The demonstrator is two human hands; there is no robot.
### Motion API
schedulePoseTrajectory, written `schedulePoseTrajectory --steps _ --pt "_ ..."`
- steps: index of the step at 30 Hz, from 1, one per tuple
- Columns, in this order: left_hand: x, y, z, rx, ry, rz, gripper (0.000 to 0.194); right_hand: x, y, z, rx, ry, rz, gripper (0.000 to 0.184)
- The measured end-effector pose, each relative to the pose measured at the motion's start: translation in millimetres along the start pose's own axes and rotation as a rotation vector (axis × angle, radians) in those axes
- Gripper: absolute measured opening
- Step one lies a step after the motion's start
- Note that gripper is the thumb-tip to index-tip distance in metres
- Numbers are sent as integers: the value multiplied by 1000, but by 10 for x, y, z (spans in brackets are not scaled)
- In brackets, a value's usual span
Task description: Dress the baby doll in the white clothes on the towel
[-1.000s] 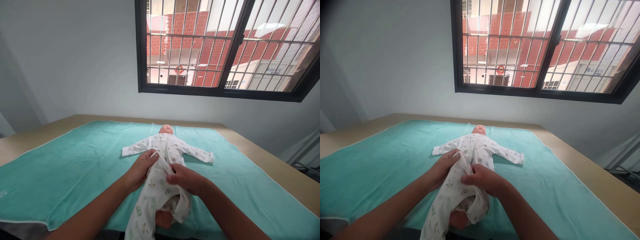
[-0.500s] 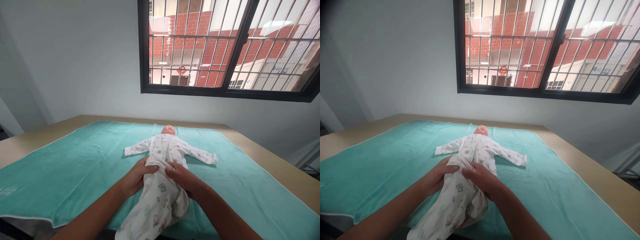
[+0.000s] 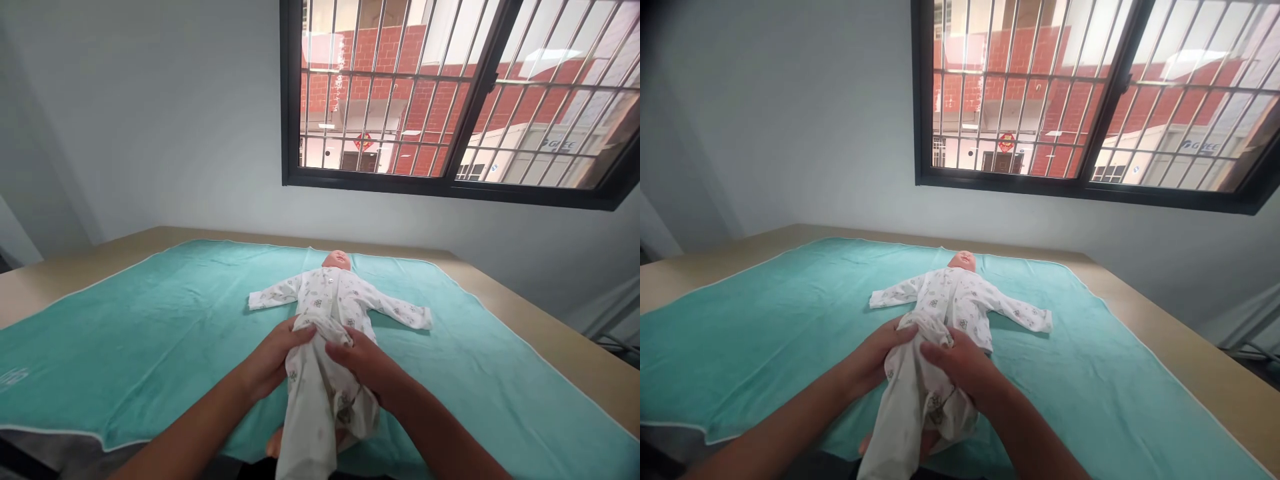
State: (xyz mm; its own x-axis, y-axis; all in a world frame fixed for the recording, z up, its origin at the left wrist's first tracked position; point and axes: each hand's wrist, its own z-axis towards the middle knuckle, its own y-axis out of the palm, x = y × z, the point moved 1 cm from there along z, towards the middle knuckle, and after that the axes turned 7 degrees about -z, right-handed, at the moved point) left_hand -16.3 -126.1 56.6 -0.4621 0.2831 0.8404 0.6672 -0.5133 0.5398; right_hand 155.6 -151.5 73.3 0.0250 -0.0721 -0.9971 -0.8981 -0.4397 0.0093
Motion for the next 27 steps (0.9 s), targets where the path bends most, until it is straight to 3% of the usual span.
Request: schedulePoseTrajectory --steps 3,6,9,12,15,17,18,23,27 --pt "-27 6 -15 9 -17 -39 43 -10 -24 -22 -124 59 -203 43" --pt "62 34 -125 -74 -86 155 46 8 -48 -14 33 48 -122 36" --pt "151 79 -231 -175 -146 406 63 37 -21 22 141 9 49 38" --pt "131 74 -244 -60 -75 307 54 40 8 44 192 -3 -1 43" --pt "39 25 -209 72 44 20 43 -3 18 24 4 -1 -184 47" --pt "-2 24 -210 96 58 -82 41 -43 19 -1 -137 20 -279 44" --pt "-7 44 -225 94 44 -104 40 -62 18 -8 -148 28 -291 41" --pt "84 263 -387 1 -8 98 59 -76 44 41 118 63 -79 40" --pt "85 308 -433 140 18 348 61 -33 86 107 189 53 54 44"
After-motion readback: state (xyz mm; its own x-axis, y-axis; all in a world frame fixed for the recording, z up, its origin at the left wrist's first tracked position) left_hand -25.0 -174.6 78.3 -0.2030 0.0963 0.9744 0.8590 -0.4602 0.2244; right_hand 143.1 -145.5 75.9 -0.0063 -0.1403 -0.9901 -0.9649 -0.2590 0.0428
